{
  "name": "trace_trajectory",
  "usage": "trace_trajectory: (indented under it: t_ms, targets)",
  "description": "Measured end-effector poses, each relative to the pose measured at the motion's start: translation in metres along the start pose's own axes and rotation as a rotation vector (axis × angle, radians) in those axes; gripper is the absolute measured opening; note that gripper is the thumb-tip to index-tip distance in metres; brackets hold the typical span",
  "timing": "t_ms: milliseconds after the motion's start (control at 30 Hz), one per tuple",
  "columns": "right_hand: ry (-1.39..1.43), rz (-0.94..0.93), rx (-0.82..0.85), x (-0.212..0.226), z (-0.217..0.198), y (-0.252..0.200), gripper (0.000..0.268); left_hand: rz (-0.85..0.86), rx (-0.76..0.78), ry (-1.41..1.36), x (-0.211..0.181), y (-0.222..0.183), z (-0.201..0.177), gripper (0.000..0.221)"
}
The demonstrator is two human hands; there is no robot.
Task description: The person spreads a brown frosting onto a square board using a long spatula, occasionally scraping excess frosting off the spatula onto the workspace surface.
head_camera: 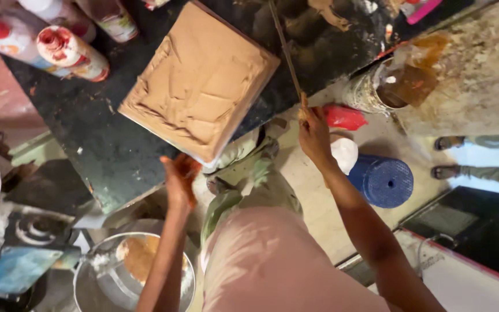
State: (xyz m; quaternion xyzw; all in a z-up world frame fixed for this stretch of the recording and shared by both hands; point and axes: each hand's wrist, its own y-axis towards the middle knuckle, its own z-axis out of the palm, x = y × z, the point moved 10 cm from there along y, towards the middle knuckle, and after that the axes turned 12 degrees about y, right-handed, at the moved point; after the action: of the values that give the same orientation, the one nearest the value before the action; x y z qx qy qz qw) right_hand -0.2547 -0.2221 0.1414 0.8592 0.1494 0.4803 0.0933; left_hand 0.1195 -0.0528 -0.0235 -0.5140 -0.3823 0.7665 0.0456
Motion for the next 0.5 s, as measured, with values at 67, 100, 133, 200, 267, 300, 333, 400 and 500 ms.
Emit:
trace_trajectory:
  t_ms: [67, 100, 133, 200, 267, 300, 333, 400, 500]
  targets:
    - [-0.083, 0.031, -0.016, -0.005, -0.003, 0.002, 0.073, -0.053, 0.24, -0.042, 0.017, -0.008, 0.054, 0.091]
    - [-0.118, 0.01, -0.043, -0.006, -0.004, 0.006, 0.071, -0.073, 0.354, -0.06, 0.021, -0.01, 0.074, 0.095]
    - [-0.153, -0.011, -0.069, -0.007, -0.006, 0.01, 0.069, -0.063, 0.36, -0.072, 0.022, -0.008, 0.084, 0.094]
    - [-0.175, 0.008, -0.08, -0.011, 0.003, 0.019, 0.069, -0.034, 0.342, -0.081, 0.015, -0.005, 0.08, 0.094]
    - [-0.179, 0.069, -0.061, -0.02, 0.011, 0.038, 0.073, 0.036, 0.301, -0.091, -0.006, 0.008, 0.064, 0.092]
    - [-0.204, 0.103, -0.059, -0.023, 0.009, 0.039, 0.072, 0.057, 0.282, -0.097, -0.011, 0.009, 0.055, 0.091]
    - [-0.228, 0.138, -0.057, -0.026, 0.007, 0.038, 0.071, 0.05, 0.268, -0.116, -0.013, 0.01, 0.046, 0.089]
    - [-0.254, 0.203, -0.057, -0.028, 0.009, 0.042, 0.066, 0.056, 0.229, -0.158, -0.026, 0.017, 0.026, 0.086]
    - [-0.27, 0.235, -0.077, -0.024, 0.015, 0.051, 0.058, 0.025, 0.204, -0.167, -0.036, 0.025, 0.015, 0.085]
